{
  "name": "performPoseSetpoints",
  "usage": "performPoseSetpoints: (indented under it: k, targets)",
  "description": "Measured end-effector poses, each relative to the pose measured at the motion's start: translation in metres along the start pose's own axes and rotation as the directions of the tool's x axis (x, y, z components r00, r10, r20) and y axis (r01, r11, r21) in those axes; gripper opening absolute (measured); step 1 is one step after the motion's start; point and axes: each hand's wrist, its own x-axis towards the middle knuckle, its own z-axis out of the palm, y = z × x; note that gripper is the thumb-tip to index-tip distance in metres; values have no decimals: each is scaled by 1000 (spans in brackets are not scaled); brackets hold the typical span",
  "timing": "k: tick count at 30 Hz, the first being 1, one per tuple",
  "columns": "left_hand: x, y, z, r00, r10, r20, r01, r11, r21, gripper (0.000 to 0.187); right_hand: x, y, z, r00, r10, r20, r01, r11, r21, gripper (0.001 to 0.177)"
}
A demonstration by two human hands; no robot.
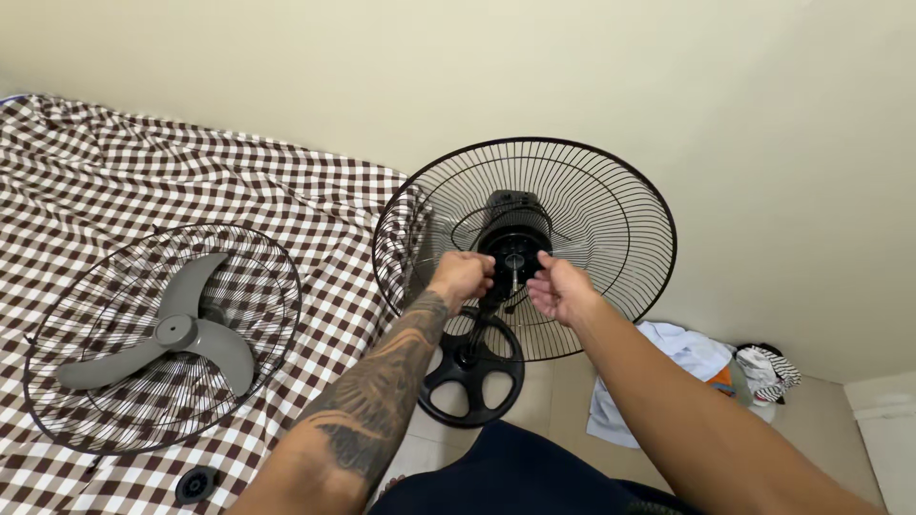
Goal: The person disassembles a standing electric fan by removing the front grille, unscrewing the blade hub, detaching the fan blades, and removing the rear grille. The parts are placed on a nearby bed.
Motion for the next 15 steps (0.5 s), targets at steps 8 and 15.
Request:
performPoseSetpoints:
  k: [8,15]
  targets:
    - [50,-42,39,981,-38,-188,54,995,79,27,1,-23,25,977,-203,-71,159,905,-394,61]
    - [82,-69,21,930,-332,157,367,863,-348,28,24,-32,13,996,12,83,26,897,-442,61]
